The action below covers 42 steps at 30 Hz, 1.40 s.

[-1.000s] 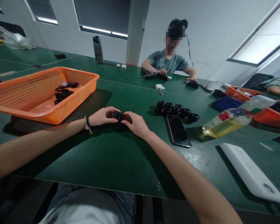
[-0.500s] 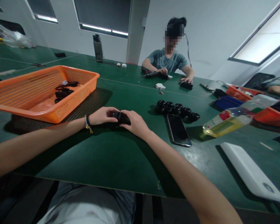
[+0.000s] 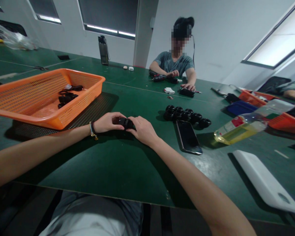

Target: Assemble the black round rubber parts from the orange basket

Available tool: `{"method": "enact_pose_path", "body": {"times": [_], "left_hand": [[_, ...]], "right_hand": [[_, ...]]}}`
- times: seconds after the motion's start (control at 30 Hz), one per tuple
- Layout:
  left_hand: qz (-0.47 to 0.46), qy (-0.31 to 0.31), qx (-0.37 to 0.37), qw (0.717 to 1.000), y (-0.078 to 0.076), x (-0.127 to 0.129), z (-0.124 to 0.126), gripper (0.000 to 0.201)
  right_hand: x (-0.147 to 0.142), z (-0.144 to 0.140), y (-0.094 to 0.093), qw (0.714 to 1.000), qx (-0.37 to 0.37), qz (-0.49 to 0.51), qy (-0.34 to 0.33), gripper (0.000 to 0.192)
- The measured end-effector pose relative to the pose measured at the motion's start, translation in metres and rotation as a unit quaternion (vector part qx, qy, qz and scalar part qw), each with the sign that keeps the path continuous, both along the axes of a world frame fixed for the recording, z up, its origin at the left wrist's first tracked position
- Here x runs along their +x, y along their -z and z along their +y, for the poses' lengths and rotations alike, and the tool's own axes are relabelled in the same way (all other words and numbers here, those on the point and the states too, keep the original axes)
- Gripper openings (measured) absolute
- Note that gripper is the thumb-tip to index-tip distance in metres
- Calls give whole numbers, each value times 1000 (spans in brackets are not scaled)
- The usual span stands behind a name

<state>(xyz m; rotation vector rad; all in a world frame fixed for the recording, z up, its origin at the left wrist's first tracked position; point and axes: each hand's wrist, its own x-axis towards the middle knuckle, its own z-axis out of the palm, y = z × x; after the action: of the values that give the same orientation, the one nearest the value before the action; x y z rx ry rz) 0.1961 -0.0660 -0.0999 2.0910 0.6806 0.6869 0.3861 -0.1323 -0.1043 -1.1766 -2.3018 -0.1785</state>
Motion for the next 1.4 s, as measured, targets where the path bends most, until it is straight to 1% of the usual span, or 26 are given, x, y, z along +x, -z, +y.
{"method": "enact_pose_path", "body": {"times": [0.2,0.37,0.6,0.8,0.9,1.0,1.07,1.13,1.2,1.23,1.3,1.37,1.4], "left_hand": [[10,-10,84,996,-3,-1,-4,39],[18,-10,120,993,-4,-2,-6,41],[32,-16,180,983,-5,-3,-8,41],[47,-25,201,978,-6,-3,-8,42],[51,-28,201,978,-6,-2,-8,41],[44,-33,184,981,-6,-2,-9,41],[34,-35,158,986,-6,-1,-8,43],[16,-29,114,993,-4,0,-7,50],[-10,-9,49,999,-1,1,-5,56],[-21,7,15,1000,1,2,-3,55],[-16,46,-38,998,2,3,-1,46],[5,66,-59,996,1,4,0,38],[13,67,-62,996,-1,4,-1,36]], "right_hand": [[-4,-3,-2,999,-32,-2,11,31],[-5,-4,-2,998,-62,30,15,28],[-8,-4,2,993,-95,63,33,31],[-12,-6,1,984,-137,88,66,29],[-13,-6,0,981,-151,102,70,28],[-12,-4,2,981,-144,114,60,29],[-11,-3,3,984,-129,114,47,31],[-9,-2,4,988,-102,108,30,33],[-7,-2,5,993,-66,95,17,38],[-7,-2,5,995,-49,85,13,41],[-5,-2,5,998,-23,63,12,48],[-4,-2,5,999,-10,47,17,53],[-4,-2,5,999,-8,44,21,53]]}}
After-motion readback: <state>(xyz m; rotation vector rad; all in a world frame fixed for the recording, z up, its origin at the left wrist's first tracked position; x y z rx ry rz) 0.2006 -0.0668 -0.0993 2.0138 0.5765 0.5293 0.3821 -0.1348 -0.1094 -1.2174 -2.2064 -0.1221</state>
